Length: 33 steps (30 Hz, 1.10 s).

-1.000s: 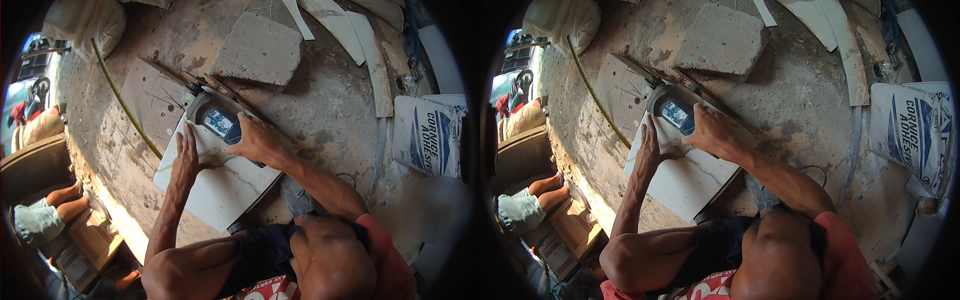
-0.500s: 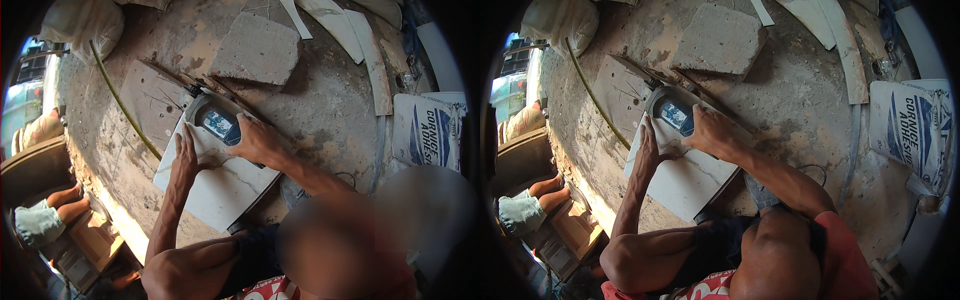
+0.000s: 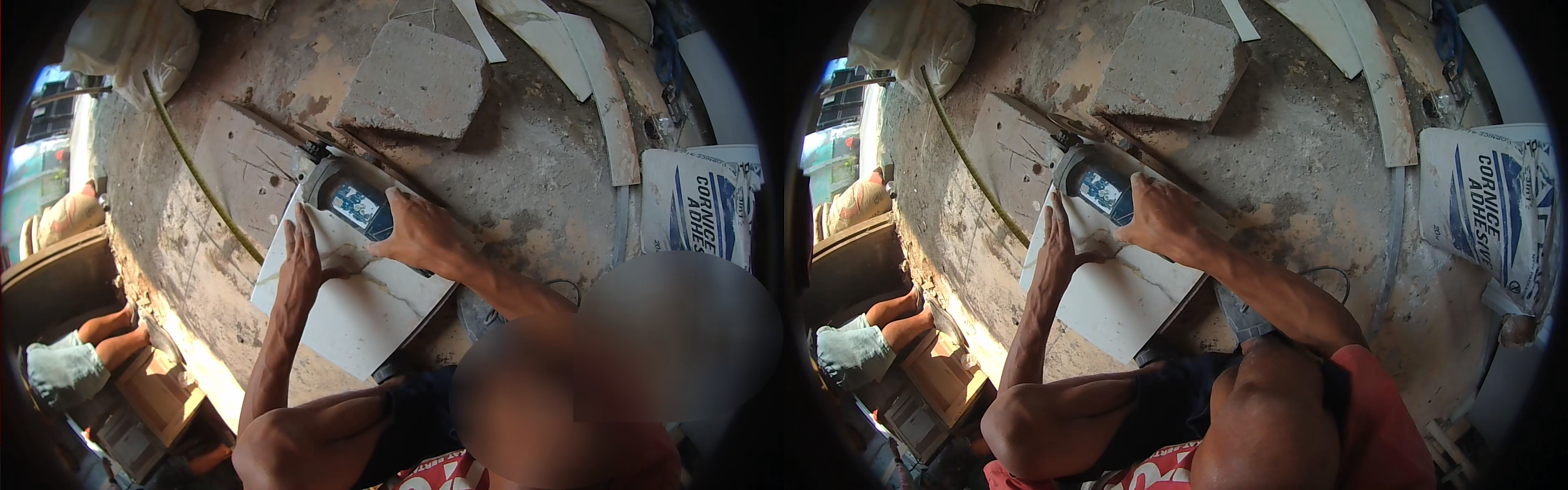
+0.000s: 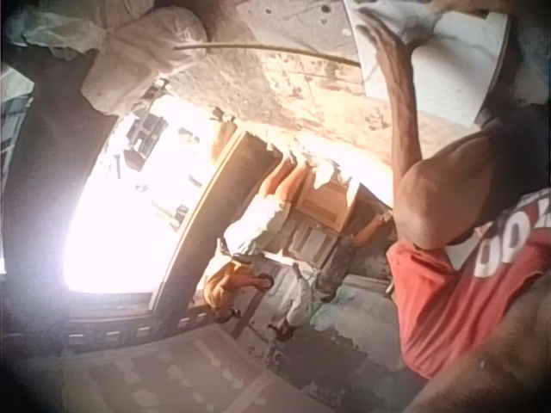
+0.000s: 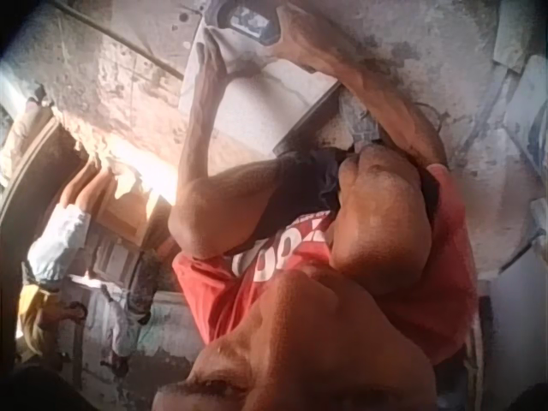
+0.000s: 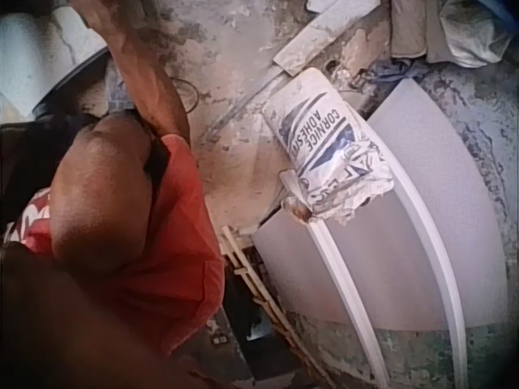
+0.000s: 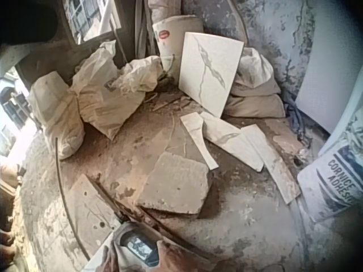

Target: Measure a ceramic tile with a tape measure and cut it using an angle grinder.

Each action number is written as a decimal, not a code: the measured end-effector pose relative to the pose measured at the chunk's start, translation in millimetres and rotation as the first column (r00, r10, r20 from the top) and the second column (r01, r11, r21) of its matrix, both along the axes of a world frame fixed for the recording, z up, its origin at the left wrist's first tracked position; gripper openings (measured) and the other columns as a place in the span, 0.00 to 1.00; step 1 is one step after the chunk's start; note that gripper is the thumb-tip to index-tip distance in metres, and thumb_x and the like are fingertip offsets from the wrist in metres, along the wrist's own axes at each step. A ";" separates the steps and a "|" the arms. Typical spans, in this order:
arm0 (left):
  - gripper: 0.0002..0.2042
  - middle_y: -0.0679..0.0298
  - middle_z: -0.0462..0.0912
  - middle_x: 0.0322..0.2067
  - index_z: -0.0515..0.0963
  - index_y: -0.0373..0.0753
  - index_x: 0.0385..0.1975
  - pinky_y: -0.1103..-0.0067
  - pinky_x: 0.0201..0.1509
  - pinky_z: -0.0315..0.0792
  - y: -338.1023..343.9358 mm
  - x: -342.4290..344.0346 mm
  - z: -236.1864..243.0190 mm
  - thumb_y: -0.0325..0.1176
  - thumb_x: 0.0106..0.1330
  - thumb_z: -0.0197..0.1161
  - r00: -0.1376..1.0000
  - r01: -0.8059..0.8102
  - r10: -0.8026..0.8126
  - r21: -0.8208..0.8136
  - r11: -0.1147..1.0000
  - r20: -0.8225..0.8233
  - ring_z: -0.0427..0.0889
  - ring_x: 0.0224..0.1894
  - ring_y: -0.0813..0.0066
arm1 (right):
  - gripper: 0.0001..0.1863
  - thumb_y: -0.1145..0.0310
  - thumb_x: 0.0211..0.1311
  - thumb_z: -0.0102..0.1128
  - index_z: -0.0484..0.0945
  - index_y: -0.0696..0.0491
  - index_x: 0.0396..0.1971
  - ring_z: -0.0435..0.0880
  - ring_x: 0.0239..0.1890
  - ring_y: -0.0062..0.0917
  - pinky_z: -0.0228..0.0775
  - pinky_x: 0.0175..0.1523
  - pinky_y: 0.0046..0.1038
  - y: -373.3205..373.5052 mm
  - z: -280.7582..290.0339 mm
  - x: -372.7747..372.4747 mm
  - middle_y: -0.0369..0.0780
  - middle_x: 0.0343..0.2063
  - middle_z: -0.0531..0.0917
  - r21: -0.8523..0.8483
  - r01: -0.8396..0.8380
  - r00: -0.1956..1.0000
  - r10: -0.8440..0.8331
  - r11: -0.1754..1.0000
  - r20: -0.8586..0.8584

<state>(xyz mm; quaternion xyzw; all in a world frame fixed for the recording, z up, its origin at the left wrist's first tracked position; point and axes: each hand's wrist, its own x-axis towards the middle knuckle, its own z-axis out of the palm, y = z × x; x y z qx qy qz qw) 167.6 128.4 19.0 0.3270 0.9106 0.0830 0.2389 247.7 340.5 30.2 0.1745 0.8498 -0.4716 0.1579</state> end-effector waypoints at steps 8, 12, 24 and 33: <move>0.63 0.49 0.38 0.65 0.33 0.34 0.64 0.63 0.58 0.66 -0.8 -0.5 2.3 0.35 0.30 0.77 1.000 -0.017 0.017 0.021 1.000 0.000 0.45 0.64 0.39 | 0.45 0.52 0.38 0.67 0.61 0.68 0.52 0.74 0.47 0.47 0.65 0.53 0.37 1.7 3.7 0.3 0.58 0.42 0.74 -0.030 -0.023 0.999 0.023 0.999 0.028; 0.63 0.49 0.38 0.65 0.32 0.35 0.64 0.63 0.58 0.66 -0.4 -0.4 2.4 0.35 0.30 0.77 1.000 -0.005 0.005 0.017 1.000 -0.008 0.45 0.64 0.39 | 0.47 0.52 0.38 0.67 0.59 0.68 0.54 0.73 0.48 0.47 0.64 0.54 0.37 2.8 4.5 1.0 0.59 0.44 0.73 -0.041 -0.021 0.998 0.023 0.999 0.054; 0.63 0.49 0.39 0.65 0.33 0.35 0.64 0.63 0.58 0.66 2.0 0.7 2.8 0.35 0.30 0.77 1.000 -0.017 0.017 0.013 1.000 0.010 0.44 0.64 0.40 | 0.42 0.52 0.38 0.67 0.64 0.66 0.49 0.75 0.46 0.46 0.66 0.52 0.37 2.0 -3.9 6.2 0.56 0.41 0.75 -0.022 -0.024 1.000 0.024 0.999 0.011; 0.63 0.50 0.39 0.65 0.33 0.35 0.64 0.63 0.61 0.62 -0.7 -0.6 -2.2 0.36 0.30 0.77 1.000 -0.006 0.006 0.025 1.000 0.003 0.44 0.64 0.39 | 0.42 0.52 0.38 0.67 0.63 0.66 0.50 0.74 0.47 0.46 0.66 0.52 0.37 4.0 1.6 6.0 0.56 0.42 0.75 -0.046 -0.027 0.998 0.029 0.999 0.048</move>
